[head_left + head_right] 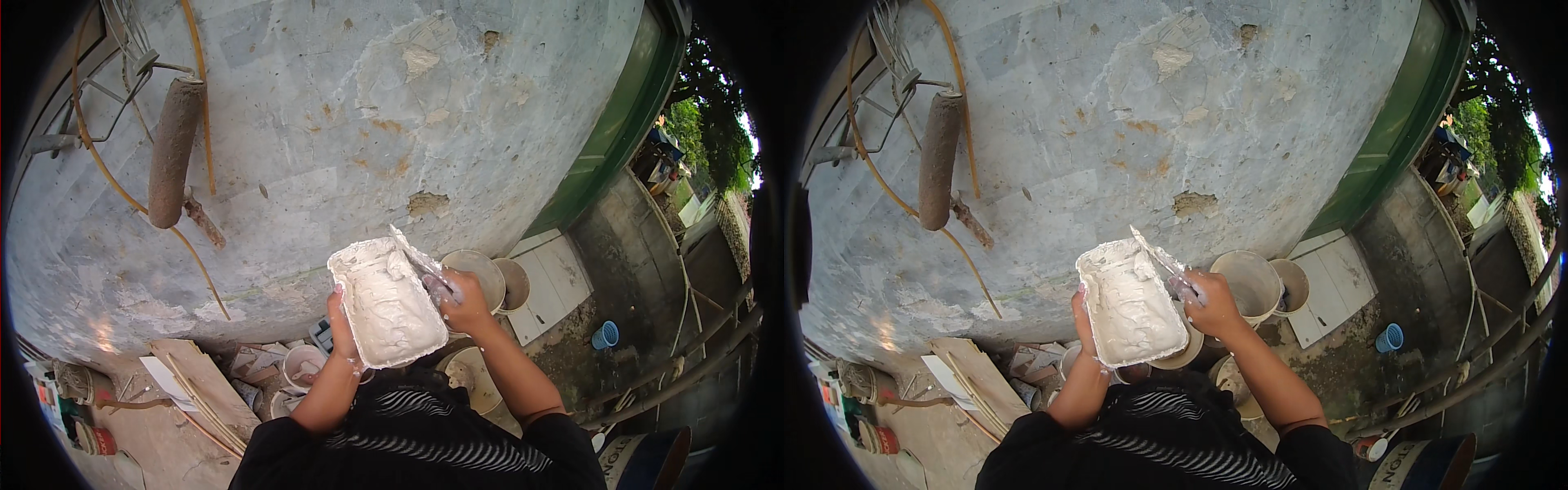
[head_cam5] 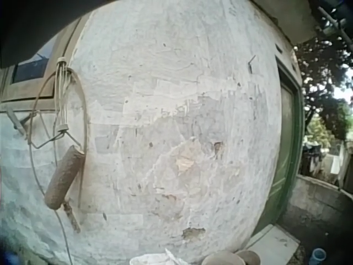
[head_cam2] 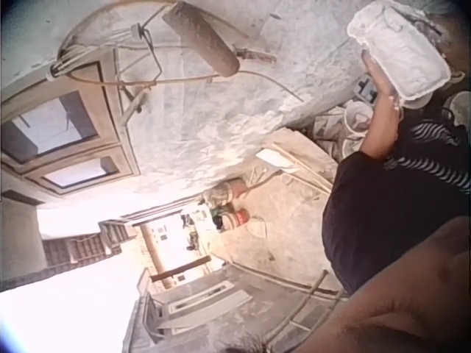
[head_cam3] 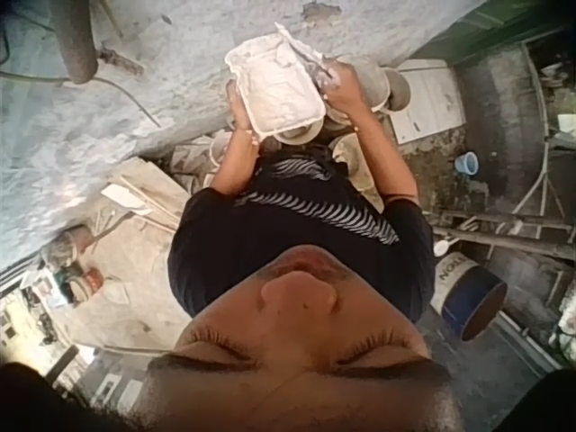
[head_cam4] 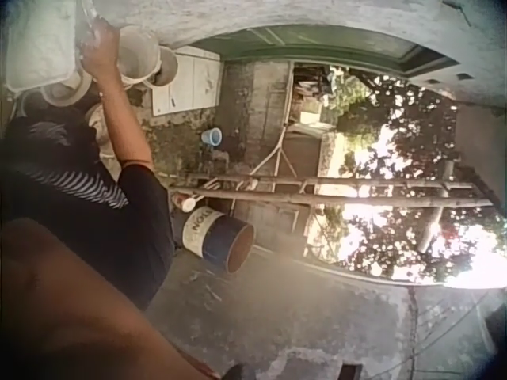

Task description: Applying plaster to repair cracks and holes in a weathered exterior wall.

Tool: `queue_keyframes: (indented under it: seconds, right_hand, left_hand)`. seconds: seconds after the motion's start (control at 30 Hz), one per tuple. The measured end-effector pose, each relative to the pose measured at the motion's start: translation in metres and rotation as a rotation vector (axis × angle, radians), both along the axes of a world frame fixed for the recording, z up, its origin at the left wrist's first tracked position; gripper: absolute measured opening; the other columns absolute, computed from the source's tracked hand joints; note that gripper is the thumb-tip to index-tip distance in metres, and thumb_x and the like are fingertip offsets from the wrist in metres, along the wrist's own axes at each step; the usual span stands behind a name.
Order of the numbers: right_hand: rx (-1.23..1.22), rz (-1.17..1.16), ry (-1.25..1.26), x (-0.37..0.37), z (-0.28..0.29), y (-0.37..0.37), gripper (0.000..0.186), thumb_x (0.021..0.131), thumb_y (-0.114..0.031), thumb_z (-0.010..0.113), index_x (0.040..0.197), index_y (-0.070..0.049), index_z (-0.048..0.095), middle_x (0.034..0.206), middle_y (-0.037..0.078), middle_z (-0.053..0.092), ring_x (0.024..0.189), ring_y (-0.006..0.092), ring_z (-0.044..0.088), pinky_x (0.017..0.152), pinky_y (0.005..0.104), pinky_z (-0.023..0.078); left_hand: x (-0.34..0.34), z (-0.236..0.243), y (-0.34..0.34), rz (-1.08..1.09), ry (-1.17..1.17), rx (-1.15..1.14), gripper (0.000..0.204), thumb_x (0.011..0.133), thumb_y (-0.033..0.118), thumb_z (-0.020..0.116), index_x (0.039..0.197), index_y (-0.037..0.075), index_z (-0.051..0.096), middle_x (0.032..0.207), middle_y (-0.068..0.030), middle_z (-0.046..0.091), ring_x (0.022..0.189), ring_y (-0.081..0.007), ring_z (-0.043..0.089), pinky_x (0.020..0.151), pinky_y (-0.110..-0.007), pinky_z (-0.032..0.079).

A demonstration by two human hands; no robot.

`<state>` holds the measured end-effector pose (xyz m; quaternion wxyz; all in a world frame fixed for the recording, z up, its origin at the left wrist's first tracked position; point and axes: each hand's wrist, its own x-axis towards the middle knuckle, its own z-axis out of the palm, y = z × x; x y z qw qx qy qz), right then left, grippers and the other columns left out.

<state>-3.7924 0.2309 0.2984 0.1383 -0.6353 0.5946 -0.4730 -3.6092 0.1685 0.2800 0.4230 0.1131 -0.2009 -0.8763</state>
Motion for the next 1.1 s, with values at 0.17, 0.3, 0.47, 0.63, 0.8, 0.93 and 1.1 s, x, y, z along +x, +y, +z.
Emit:
queue_keyframes:
  seconds: [0.17,0.3,0.47,0.63,0.8,0.93,1.1]
  right_hand:
    - [-0.119,-0.043,0.056,-0.002,-0.010,-0.006,0.022,0.072,0.001,0.053,0.091,-0.001,0.064,0.073,0.018,0.059,0.062,0.0343,0.057,0.056,0.0365,0.045]
    - [-0.195,-0.077,0.073,-0.009,-0.013,-0.014,0.021,0.073,0.000,0.054,0.091,0.000,0.063,0.072,0.019,0.058,0.058,0.0325,0.056,0.054,0.0361,0.044]
    - [-0.104,-0.133,-0.292,-0.019,-0.019,-0.021,0.018,0.080,0.000,0.053,0.096,0.002,0.062,0.080,0.012,0.063,0.069,0.0167,0.058,0.065,0.0291,0.046]
    - [-0.148,-0.079,-0.523,-0.015,0.006,-0.012,0.017,0.087,-0.002,0.052,0.102,0.004,0.059,0.089,0.005,0.064,0.084,0.0091,0.055,0.077,0.0251,0.044]
    - [-0.078,-0.007,-0.376,-0.013,0.012,0.000,0.015,0.089,-0.003,0.053,0.102,0.002,0.058,0.095,0.005,0.062,0.087,0.0112,0.057,0.080,0.0256,0.044]
    - [-0.124,-0.019,-0.531,-0.016,0.013,-0.001,0.015,0.089,-0.003,0.053,0.103,0.002,0.057,0.095,0.006,0.062,0.086,0.0111,0.056,0.080,0.0255,0.044]
    - [-0.013,0.066,-0.360,-0.027,0.014,0.000,0.019,0.088,-0.003,0.054,0.105,0.005,0.054,0.095,0.009,0.063,0.085,0.0111,0.055,0.079,0.0244,0.043]
  left_hand:
    - [-0.002,0.005,0.003,-0.033,-0.002,0.004,0.071,0.085,0.055,0.034,0.133,0.003,0.037,0.126,-0.0169,0.049,0.110,-0.0330,0.052,0.094,-0.045,0.043]
    - [-0.003,0.008,0.012,-0.045,-0.025,-0.009,0.072,0.085,0.056,0.033,0.134,0.004,0.036,0.129,-0.0176,0.047,0.112,-0.0334,0.050,0.095,-0.045,0.042]
    - [-0.001,0.009,0.013,-0.030,-0.027,-0.046,0.072,0.085,0.054,0.033,0.135,0.002,0.034,0.128,-0.0180,0.047,0.113,-0.0324,0.051,0.096,-0.043,0.041]
    - [0.001,-0.001,0.007,-0.022,-0.031,-0.067,0.073,0.085,0.055,0.032,0.135,0.002,0.033,0.129,-0.0178,0.047,0.113,-0.0330,0.051,0.096,-0.043,0.041]
    - [-0.006,-0.006,0.003,-0.085,-0.068,-0.092,0.077,0.083,0.058,0.031,0.137,0.003,0.030,0.131,-0.0190,0.044,0.116,-0.0358,0.048,0.096,-0.048,0.042]
    - [-0.005,0.007,0.004,-0.235,0.046,-0.057,0.078,0.081,0.058,0.033,0.137,0.003,0.032,0.131,-0.0197,0.045,0.115,-0.0372,0.049,0.094,-0.049,0.043]
    - [-0.006,0.014,0.005,-0.333,0.081,0.062,0.076,0.079,0.055,0.037,0.134,0.004,0.038,0.129,-0.0209,0.047,0.111,-0.0396,0.051,0.092,-0.052,0.044]
